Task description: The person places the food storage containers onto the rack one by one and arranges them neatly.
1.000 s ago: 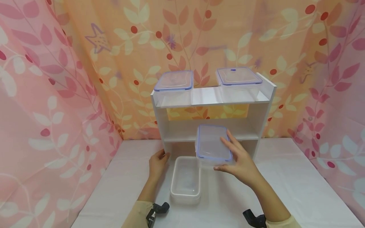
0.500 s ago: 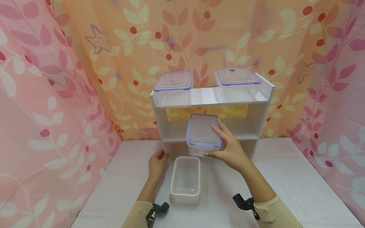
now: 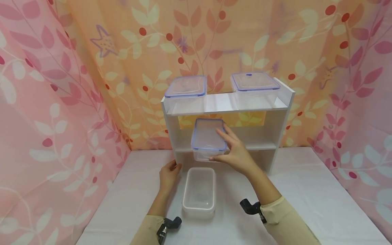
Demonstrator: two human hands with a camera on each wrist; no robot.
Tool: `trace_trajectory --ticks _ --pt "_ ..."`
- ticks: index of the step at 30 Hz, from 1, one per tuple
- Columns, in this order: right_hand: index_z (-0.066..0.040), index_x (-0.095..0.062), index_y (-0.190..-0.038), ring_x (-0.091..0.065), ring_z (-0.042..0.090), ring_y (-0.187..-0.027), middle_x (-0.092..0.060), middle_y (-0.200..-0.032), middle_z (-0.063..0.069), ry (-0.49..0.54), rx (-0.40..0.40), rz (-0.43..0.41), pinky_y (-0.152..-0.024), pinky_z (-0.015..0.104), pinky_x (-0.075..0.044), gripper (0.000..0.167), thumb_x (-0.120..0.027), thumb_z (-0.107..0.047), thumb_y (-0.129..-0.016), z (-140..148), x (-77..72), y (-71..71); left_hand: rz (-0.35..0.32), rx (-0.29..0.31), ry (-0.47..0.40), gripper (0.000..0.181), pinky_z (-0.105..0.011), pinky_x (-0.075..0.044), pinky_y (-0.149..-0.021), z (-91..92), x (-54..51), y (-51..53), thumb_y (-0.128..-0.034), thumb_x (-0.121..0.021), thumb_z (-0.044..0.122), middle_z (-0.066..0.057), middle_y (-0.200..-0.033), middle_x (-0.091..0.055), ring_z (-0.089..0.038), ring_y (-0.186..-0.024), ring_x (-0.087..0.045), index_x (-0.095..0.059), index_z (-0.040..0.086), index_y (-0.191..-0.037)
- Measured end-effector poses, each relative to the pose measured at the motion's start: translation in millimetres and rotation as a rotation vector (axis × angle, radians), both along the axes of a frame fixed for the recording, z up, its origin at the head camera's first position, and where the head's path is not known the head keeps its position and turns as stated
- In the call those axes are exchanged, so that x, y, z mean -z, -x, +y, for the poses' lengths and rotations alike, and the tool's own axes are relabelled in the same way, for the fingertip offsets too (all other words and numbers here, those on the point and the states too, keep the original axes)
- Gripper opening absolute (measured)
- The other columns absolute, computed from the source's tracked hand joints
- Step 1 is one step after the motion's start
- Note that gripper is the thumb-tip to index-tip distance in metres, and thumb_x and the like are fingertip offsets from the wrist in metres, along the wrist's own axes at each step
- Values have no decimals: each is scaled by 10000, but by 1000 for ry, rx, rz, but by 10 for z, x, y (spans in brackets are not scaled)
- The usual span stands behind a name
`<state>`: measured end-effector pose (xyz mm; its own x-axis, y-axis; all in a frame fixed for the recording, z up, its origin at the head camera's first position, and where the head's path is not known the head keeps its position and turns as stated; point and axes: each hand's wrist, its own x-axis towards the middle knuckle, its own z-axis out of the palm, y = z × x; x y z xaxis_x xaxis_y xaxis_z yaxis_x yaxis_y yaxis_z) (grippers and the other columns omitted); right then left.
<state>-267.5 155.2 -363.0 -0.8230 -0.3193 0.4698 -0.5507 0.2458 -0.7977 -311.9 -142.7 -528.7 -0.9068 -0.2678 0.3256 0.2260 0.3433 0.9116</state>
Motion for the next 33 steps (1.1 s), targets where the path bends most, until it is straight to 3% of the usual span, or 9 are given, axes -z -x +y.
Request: trace_trajectory --ticks 4,10,13,24,33 --pt "-89 -403 -1573 -287 347 -1520 -125 -1726 -4 -32 22 21 -932 233 -541 1047 -963 -109 -688 -53 -6 71 -17 2 1 316 -416 -595 -895 7 -11 -3 -943 -736 163 -85 -1175 -761 -221 -1033 -747 -740 48 -1237" --pt "-116 -415 -1572 -213 302 -1558 -142 -1724 -9 -75 37 51 -1101 481 -432 1029 -964 -178 -704 -113 -16 182 -13 6 3 305 -427 -596 -892 10 -15 3 -946 -733 154 -109 -1181 -757 -221 -1032 -747 -743 57 -1235" --pt "-90 -407 -1571 -178 304 -1567 -128 -1727 13 -72 23 55 -1130 534 -384 1028 -959 -152 -706 -141 -22 240 -11 8 -2 282 -431 -595 -895 6 -21 6 -946 -733 143 -129 -1190 -751 -222 -1036 -746 -753 84 -1221" --pt "-51 -413 -1561 -158 302 -1576 -135 -1726 26 -65 5 81 -1150 533 -355 1023 -960 -134 -700 -243 -46 418 -22 7 -34 296 -386 -606 -857 12 -36 -5 -945 -733 137 -144 -1174 -753 -249 -1038 -744 -741 55 -1230" --pt "-138 -410 -1578 -186 295 -1572 -125 -1726 -50 -99 11 65 -1130 563 -380 995 -942 -200 -739 -276 16 567 -42 4 -46 331 -354 -613 -819 13 -21 -22 -947 -734 180 -128 -1173 -756 -254 -1048 -739 -729 45 -1249"
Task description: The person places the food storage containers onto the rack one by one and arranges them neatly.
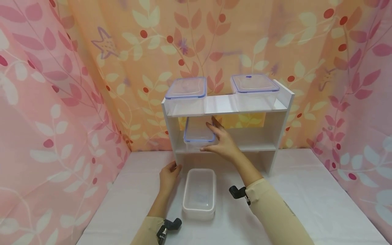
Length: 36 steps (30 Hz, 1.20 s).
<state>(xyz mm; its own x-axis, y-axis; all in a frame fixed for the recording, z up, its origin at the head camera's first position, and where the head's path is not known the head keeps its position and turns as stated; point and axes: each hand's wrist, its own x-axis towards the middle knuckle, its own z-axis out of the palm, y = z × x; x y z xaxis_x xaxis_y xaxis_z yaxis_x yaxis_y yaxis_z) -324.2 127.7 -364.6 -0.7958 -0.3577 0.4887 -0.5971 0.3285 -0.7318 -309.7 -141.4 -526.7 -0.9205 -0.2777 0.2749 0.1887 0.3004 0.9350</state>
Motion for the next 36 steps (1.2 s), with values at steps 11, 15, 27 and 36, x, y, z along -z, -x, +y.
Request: trace_trajectory --ticks 11,15,27,36 --pt "-168 -441 -1566 -160 279 -1577 -138 -1722 -65 19 -6 -5 -1137 602 -357 982 -951 -235 -729 -99 103 175 -13 -9 -9 329 -417 -597 -890 -5 9 -11 -945 -737 164 -116 -1185 -753 -245 -1056 -737 -729 61 -1258" --pt "-156 -441 -1565 -179 299 -1571 -135 -1725 -46 16 -10 -18 -1150 587 -347 975 -947 -239 -736 -148 141 235 -10 -16 -8 324 -420 -597 -885 -8 4 -12 -944 -739 159 -102 -1179 -756 -240 -1053 -738 -733 63 -1254" --pt "-79 -431 -1558 -197 318 -1564 -115 -1731 27 -3 -9 -26 -1160 526 -361 985 -949 -224 -732 -231 246 382 11 -10 -5 307 -424 -597 -886 12 11 -14 -938 -729 128 -155 -1172 -751 -265 -1042 -741 -738 36 -1231" --pt "-147 -441 -1564 -236 303 -1554 -121 -1732 30 -15 2 -57 -1166 513 -360 973 -944 -264 -740 -237 278 445 2 -13 -4 326 -427 -598 -881 16 -7 2 -939 -739 142 -109 -1171 -759 -240 -1039 -743 -732 40 -1249"
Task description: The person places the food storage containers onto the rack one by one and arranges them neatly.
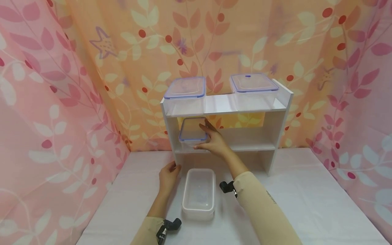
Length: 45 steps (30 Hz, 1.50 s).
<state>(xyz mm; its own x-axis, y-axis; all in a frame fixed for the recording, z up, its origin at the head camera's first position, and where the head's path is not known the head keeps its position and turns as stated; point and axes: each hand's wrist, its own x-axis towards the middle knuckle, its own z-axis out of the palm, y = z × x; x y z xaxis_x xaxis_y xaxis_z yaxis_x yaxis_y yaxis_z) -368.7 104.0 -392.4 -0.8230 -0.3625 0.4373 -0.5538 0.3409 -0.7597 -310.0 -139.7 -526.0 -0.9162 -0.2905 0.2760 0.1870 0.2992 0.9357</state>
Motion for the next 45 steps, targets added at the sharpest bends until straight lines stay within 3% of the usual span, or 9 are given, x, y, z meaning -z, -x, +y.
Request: trace_trajectory --ticks 13,24,37,45 --pt "-134 -426 -1570 -193 292 -1566 -101 -1734 35 6 -12 -11 -1175 527 -347 983 -943 -254 -743 -7 49 33 -6 2 -4 315 -401 -604 -859 -5 33 10 -945 -732 152 -137 -1189 -750 -238 -1048 -740 -737 75 -1250" --pt "-169 -432 -1570 -104 297 -1585 -105 -1733 23 -81 6 41 -1219 577 -252 992 -946 -306 -734 1 35 42 9 -1 4 303 -430 -593 -893 -2 3 0 -939 -731 150 -151 -1184 -749 -255 -1047 -742 -744 71 -1232" --pt "-158 -396 -1587 -121 352 -1578 -91 -1725 133 -169 62 58 -1222 599 -229 1047 -953 -331 -718 -6 -34 -36 9 -11 9 302 -419 -595 -886 1 -6 -15 -931 -737 152 -113 -1139 -768 -242 -1035 -746 -751 75 -1222" --pt "-146 -398 -1584 -189 390 -1558 -159 -1713 141 -188 127 86 -1199 629 -257 1028 -930 -389 -739 2 -51 -196 -4 -6 7 304 -403 -601 -861 0 9 -9 -937 -736 156 -131 -1165 -759 -233 -1033 -746 -746 77 -1231"
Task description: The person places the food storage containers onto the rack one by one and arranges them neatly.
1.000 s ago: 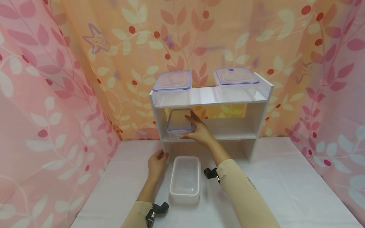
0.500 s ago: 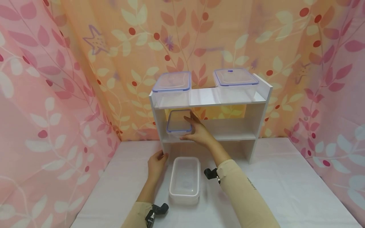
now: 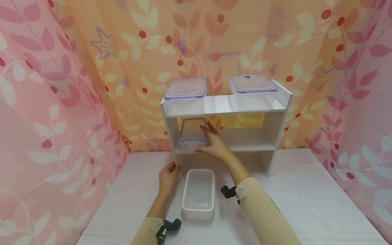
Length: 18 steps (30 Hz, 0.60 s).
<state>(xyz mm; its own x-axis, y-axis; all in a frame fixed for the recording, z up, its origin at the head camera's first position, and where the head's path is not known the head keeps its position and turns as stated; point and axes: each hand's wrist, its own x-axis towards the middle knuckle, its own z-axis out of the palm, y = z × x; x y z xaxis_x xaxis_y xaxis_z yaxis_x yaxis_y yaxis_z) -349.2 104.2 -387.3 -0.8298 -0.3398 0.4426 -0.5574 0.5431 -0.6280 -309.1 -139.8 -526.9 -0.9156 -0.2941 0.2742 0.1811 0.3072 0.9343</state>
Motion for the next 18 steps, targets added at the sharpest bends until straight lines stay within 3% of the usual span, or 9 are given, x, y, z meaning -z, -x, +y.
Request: trace_trajectory --ticks 10,18 --pt "-76 -451 -1538 -239 434 -1531 -275 -1664 201 64 40 82 -1202 638 -235 917 -908 -299 -775 69 30 -271 17 8 -10 314 -394 -600 -860 8 0 -3 -937 -730 146 -123 -1157 -762 -243 -1034 -745 -739 44 -1233" --pt "-108 -448 -1549 -245 371 -1544 -286 -1676 126 105 52 98 -1192 639 -257 902 -897 -316 -794 160 114 -555 -4 9 -22 317 -356 -606 -821 0 5 -1 -943 -730 162 -97 -1178 -758 -219 -1041 -742 -737 66 -1245"
